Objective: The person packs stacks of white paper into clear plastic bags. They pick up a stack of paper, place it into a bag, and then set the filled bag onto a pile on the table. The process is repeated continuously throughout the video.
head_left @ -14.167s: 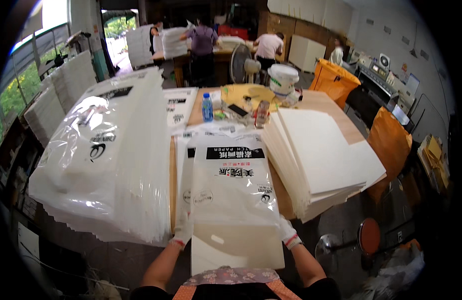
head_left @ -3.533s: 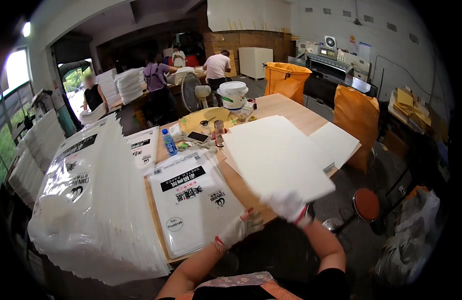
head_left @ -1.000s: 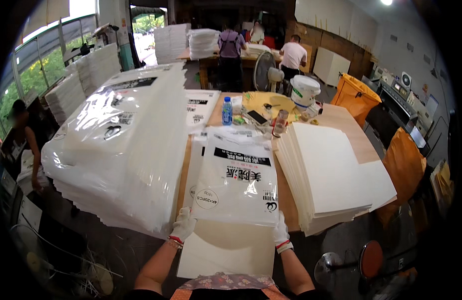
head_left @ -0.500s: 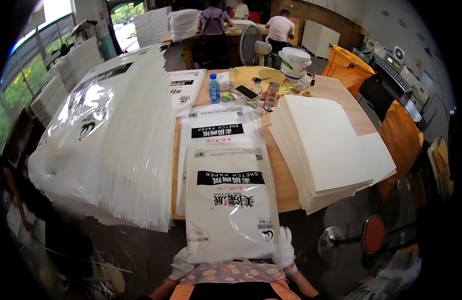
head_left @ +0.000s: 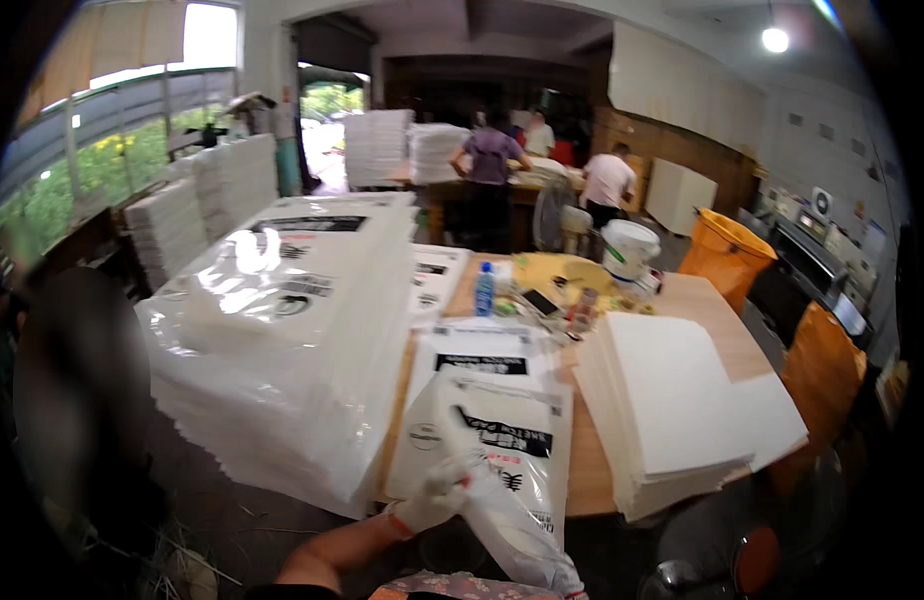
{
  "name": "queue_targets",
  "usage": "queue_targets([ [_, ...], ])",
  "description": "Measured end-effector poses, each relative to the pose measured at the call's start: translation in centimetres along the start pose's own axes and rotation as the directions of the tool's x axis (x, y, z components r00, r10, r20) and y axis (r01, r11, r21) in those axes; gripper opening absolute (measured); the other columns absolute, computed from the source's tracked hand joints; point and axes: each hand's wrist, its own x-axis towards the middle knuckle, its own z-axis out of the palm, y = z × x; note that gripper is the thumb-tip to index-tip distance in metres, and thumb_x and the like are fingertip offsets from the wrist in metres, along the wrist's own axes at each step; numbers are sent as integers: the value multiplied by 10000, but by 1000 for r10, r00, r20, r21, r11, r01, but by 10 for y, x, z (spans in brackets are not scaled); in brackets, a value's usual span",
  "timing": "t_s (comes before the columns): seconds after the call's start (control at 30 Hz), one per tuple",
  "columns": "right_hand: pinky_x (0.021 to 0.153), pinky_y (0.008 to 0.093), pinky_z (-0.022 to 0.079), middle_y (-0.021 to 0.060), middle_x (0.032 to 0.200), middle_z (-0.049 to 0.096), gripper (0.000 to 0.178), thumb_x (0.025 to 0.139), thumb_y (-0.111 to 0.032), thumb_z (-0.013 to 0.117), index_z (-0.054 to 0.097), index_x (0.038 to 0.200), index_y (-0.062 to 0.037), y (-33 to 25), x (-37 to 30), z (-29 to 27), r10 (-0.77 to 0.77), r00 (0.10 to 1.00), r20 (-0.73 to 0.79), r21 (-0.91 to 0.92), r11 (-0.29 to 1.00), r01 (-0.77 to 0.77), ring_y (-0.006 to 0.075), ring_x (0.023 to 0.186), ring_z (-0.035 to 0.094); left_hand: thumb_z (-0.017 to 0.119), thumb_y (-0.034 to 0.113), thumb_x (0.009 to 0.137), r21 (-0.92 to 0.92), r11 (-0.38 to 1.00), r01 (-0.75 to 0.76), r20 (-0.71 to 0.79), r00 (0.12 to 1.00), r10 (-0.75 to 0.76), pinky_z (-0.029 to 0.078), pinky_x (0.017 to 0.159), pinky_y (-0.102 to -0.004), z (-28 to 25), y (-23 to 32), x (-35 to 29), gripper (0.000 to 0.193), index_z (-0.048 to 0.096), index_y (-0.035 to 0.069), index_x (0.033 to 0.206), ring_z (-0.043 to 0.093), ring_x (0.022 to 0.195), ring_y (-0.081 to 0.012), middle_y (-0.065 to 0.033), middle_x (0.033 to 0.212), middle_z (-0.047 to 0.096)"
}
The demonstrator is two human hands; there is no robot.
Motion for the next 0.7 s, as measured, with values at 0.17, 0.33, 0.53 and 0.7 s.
queue_targets([
  [0.17,882,362,456,119,1215,520,448,925,-261,430,439,1314,-39,-67,-23,106,-187,951,247,139,978,156,261,1075,530,629,105,723,-641,735,220,169,975,-144,435,564,-311,-76,83,15,128,522,47,759,529,625,-202,-89,793,568],
  [0.33,879,327,463,98,1225,519,448,937,-285,445,452,1309,-36,-192,-1,218,-327,844,425,127,945,302,216,1082,526,533,196,890,207,894,-398,-712,565,417,434,582,-286,-190,157,28,221,422,110,720,500,684,-142,-20,743,482],
  [0.53,588,257,474,35,967,562,316,929,-228,521,524,1170,-23,-213,36,350,-292,298,909,250,953,171,102,775,555,479,16,881,-41,742,-669,-908,336,252,442,669,-216,-368,132,54,102,513,85,948,507,737,-70,-2,905,541],
  [0.7,600,257,506,31,866,576,328,936,-277,539,534,1122,-6,-194,5,406,-77,500,863,33,995,97,116,708,592,485,85,899,-185,845,-502,-748,629,210,457,782,-267,-485,-16,-10,101,524,83,991,539,839,-138,-33,938,544],
])
